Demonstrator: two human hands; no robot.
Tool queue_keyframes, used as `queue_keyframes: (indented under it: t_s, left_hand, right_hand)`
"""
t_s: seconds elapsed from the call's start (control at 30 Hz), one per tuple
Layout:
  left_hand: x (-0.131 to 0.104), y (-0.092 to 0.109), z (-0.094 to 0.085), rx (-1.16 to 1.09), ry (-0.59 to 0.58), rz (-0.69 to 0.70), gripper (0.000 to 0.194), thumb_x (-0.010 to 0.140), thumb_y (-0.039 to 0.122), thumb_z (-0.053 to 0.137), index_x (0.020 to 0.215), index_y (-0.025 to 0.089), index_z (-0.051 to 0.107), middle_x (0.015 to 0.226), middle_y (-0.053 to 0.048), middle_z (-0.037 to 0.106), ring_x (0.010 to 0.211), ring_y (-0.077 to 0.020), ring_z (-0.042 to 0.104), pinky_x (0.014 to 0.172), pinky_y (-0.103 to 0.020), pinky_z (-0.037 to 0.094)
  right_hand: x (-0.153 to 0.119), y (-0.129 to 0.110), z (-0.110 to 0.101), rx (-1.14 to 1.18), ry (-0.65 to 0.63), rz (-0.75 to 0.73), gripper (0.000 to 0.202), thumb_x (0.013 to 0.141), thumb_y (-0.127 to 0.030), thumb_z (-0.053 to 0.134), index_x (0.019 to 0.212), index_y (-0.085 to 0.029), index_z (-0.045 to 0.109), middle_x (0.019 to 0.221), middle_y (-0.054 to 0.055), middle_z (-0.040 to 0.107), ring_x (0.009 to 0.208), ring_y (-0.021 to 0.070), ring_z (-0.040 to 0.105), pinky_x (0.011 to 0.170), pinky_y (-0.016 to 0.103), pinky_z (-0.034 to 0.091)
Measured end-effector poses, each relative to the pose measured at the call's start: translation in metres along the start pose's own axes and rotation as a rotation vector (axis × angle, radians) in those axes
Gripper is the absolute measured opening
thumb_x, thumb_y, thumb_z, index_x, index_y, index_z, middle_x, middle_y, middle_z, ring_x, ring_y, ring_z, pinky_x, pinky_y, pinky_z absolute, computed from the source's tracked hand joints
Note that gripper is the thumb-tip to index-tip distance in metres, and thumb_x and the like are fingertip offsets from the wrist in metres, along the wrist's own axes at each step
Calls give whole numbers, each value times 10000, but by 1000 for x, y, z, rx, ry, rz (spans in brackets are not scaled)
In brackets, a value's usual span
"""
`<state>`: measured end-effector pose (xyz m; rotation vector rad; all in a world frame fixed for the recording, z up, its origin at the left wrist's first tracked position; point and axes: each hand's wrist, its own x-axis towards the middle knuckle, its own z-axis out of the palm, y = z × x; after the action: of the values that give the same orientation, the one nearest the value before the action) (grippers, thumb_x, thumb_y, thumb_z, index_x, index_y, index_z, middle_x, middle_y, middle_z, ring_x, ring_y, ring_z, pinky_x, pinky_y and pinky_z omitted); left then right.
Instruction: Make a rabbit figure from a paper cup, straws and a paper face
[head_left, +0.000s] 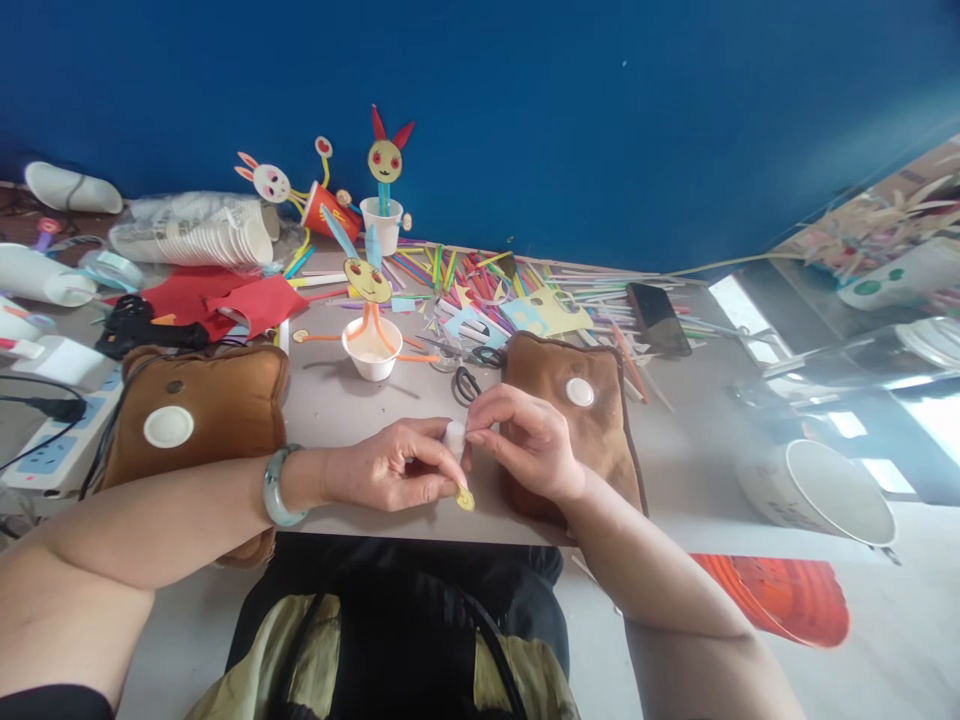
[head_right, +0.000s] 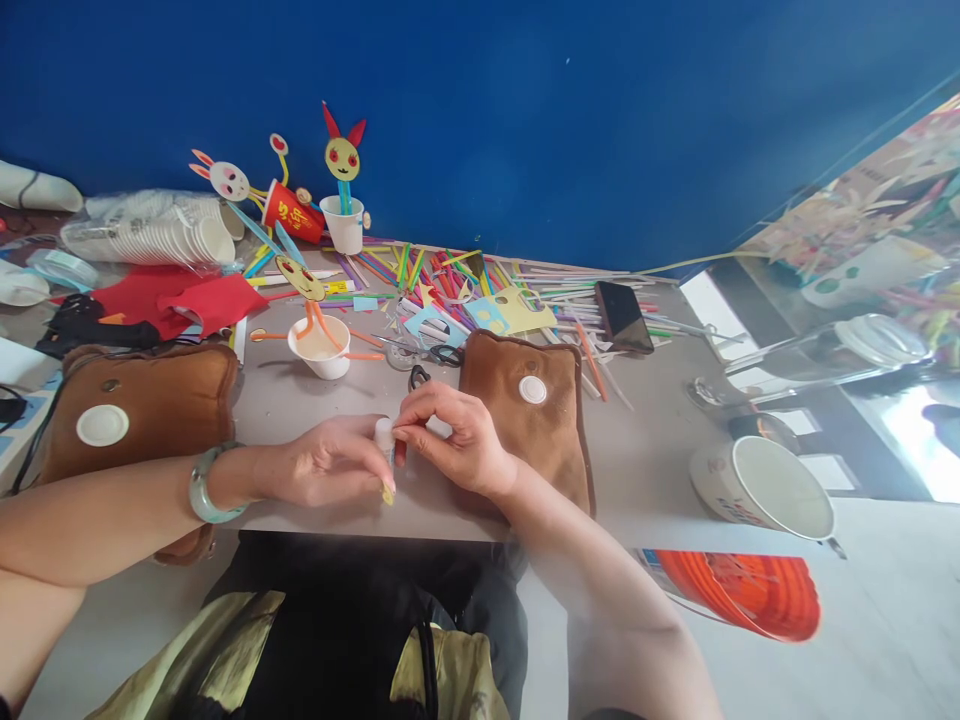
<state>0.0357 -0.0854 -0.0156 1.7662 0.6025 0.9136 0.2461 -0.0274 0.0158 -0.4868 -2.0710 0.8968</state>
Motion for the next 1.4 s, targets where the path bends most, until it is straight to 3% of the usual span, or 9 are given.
queue_keyframes:
  t_s: [0.17, 0.43, 0.53, 0.63, 0.8, 0.93, 1.1, 1.4]
  left_hand:
    - [0, -3, 0, 18, 9, 14, 175, 936, 276, 627, 936, 173, 768, 905, -81, 617, 834, -150, 602, 760, -262, 521]
    - [1, -1, -1, 40, 11, 60, 198, 958, 259, 585, 969, 175, 763, 948, -97, 626, 839, -152, 614, 789, -281, 535]
    - [0, -1, 0, 106, 28, 69, 204, 957, 267, 584, 970, 174, 765, 949, -97, 620, 813, -144, 599, 770, -273, 539]
    - [-1, -2, -1, 155, 28, 48, 211, 956, 274, 587, 980, 175, 772, 944, -91, 605, 804, -139, 590, 756, -265, 536]
    - [-1, -1, -1, 196, 35, 55, 221, 961, 272, 577, 976, 174, 775, 936, -88, 594, 788, -133, 578, 738, -254, 524]
    - [-2, -1, -1, 219, 26, 22, 218, 959, 258, 575, 1002, 181, 774, 924, -82, 589, 789, -136, 583, 739, -252, 527]
    - [-1, -2, 0, 269, 18, -25, 209, 951, 285, 587, 988, 188, 768, 936, -73, 593, 789, -137, 593, 759, -256, 539]
    - [-1, -3, 0, 352, -2, -43, 208, 938, 247, 586, 1005, 202, 777, 887, -51, 565, 803, -135, 579, 724, -236, 503]
  right_hand:
    - [-2, 1, 3, -17, -15, -16, 103, 958, -250, 605, 862, -216, 614, 792, 41, 668, 750, 171, 633, 678, 310, 520]
    - [-4, 1, 1, 269, 73, 249, 357, 1027, -452, 463, 770, -211, 521, 756, 19, 591, 596, 120, 515, 579, 285, 448]
    - [-2, 1, -4, 346, 55, 253, 362, 945, -480, 621, 723, -208, 534, 718, 11, 589, 627, 129, 537, 589, 282, 454]
    - [0, 1, -6, 381, 42, 278, 308, 787, -363, 829, 734, -208, 567, 728, 6, 631, 673, 139, 590, 635, 288, 494]
    - [-1, 3, -6, 441, 48, 284, 260, 769, -295, 846, 701, -201, 613, 726, 21, 698, 671, 158, 655, 613, 294, 529]
    - [-1, 2, -4, 303, 92, 183, 174, 784, -235, 830, 741, -211, 664, 791, 29, 712, 734, 164, 666, 682, 313, 544]
    - [0, 2, -2, 52, 40, 48, 88, 831, -223, 784, 899, -232, 730, 883, 38, 695, 782, 164, 644, 701, 316, 542]
    - [0, 2, 1, -148, -32, -53, 57, 935, -214, 654, 884, -205, 678, 844, 40, 670, 815, 175, 643, 767, 343, 518]
